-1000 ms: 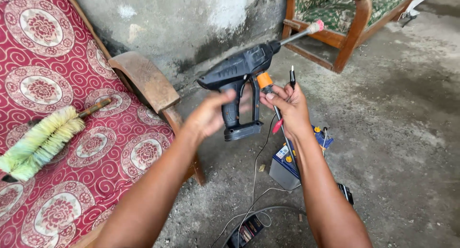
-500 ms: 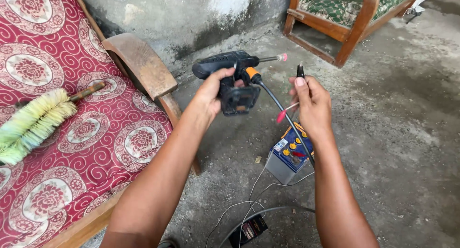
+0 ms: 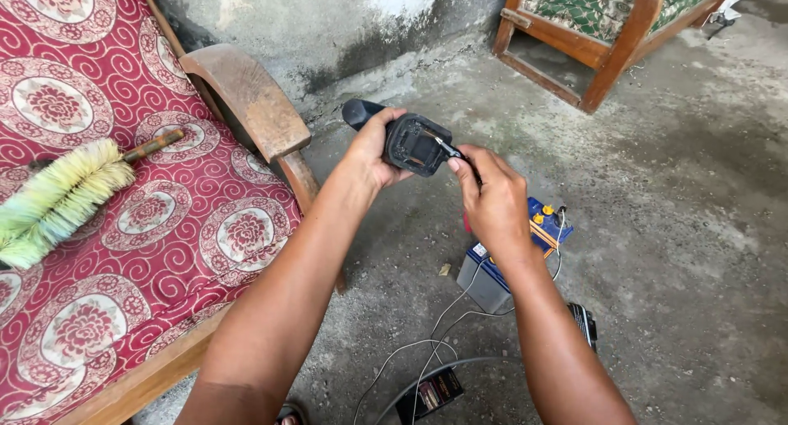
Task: Connecting an electric sprayer to a battery powered by a solar panel and testing the connection.
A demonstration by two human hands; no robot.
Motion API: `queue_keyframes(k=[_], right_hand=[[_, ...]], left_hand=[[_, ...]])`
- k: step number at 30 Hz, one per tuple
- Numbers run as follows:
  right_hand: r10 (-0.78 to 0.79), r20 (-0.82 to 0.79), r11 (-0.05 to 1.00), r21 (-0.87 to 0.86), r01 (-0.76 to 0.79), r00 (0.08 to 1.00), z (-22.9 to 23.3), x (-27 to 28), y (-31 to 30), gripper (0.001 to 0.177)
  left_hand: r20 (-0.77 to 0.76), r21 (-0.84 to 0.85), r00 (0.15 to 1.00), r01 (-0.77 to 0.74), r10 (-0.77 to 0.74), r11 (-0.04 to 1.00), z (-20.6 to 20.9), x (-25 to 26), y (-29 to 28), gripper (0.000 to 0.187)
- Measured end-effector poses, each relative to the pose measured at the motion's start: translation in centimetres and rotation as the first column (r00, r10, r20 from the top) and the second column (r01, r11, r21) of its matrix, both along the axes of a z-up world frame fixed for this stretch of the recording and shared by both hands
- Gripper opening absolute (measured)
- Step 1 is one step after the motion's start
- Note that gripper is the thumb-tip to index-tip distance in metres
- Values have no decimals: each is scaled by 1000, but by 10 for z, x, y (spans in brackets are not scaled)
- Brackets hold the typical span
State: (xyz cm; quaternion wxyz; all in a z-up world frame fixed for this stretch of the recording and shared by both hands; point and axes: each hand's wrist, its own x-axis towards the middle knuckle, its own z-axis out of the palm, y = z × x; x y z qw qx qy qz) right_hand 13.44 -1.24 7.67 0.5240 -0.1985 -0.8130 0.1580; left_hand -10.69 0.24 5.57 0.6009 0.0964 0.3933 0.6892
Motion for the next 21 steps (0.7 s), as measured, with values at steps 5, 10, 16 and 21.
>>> queue_keyframes(k=[5,10,16,21], right_hand=[[38,27,982,-187,-32,999,-2,-3,1,28],[18,-25,1000,-2,-18,1000,-9,-3,6,23],[-52,-63,988,145,61,997,-7,2,4,19],[-40,-28,999,27,41,999,-7,2,6,15]], left_hand=[[9,-40,1000,26,-26,999,-1,7,-1,24],[-16,-40,999,32,-33,999,1,12,-2,24],[-33,-50,999,-5,3,999,4,13,-2,18],[-77,-70,997,-27,22,997,20,25,-16,15]])
